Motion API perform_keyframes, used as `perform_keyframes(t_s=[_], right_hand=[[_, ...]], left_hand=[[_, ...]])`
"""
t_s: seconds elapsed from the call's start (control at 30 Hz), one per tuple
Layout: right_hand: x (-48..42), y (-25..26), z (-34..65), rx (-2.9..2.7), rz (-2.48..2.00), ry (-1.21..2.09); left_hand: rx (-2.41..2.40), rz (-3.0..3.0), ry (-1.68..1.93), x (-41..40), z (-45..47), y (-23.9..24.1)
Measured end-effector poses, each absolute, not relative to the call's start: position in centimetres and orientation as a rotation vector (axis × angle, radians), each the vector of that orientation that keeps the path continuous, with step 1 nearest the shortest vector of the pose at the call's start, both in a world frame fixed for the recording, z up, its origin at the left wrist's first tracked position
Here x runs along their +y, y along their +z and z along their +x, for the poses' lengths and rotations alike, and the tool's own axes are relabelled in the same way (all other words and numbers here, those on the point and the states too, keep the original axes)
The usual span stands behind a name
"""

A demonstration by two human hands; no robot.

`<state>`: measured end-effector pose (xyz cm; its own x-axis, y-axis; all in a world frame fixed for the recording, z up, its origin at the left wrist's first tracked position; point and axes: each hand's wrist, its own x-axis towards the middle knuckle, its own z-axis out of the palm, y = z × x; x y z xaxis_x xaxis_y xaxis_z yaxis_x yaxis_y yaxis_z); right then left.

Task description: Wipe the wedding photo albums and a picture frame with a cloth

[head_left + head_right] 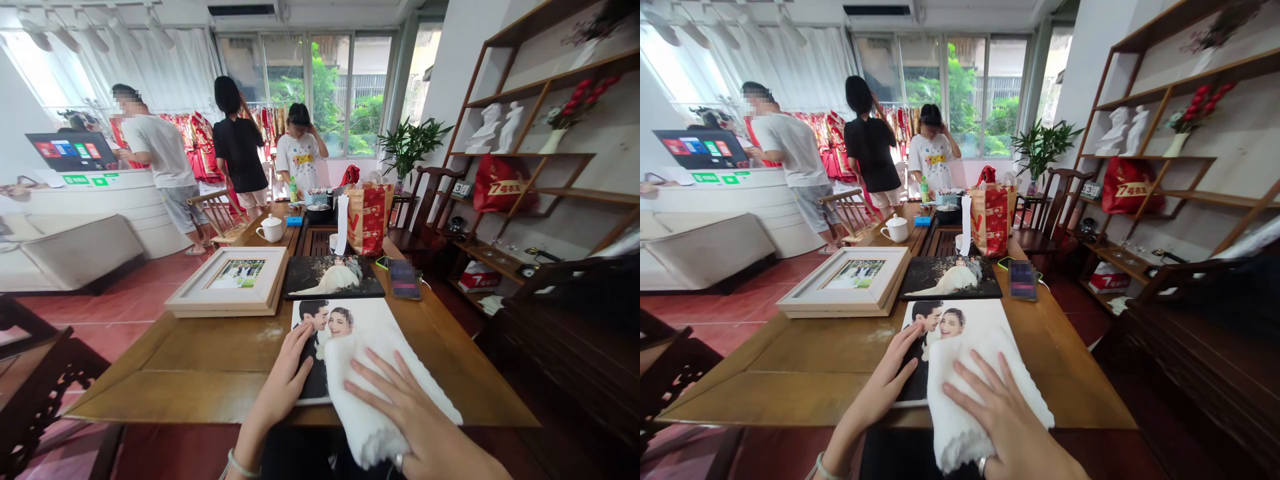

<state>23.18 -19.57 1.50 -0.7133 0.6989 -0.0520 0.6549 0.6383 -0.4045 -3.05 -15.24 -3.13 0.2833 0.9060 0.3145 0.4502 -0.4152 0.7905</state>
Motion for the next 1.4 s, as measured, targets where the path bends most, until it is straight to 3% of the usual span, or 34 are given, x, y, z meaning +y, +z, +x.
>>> perform_keyframes(t_s=[0.37, 0.6, 0.8, 1.23, 1.4], right_hand=[[-7.5, 2.3, 20.2, -2.584, -1.383, 0.462], [-13.9, 2.3, 19.7, -2.659, -1.280, 0.491], [-19.9, 2.6, 21.1, -2.755, -1.182, 0.702], [-7.6, 2.4, 18.9, -2.516, -1.482, 0.481], [-10.3, 1.8, 18.4, -2.525, -1.482, 0.430]], left_hand=[[1.198, 1.971, 1.044, -15.1, -2.9, -3.0], [1.192, 1.984, 1.055, -15.0, -2.9, -3.3], [1.220, 1.956, 1.040, -15.2, -2.8, -3.3], [1.206, 1.958, 1.052, -15.2, -3.0, -3.2], [1.198, 1.947, 1.069, -15.2, -2.9, -2.9]])
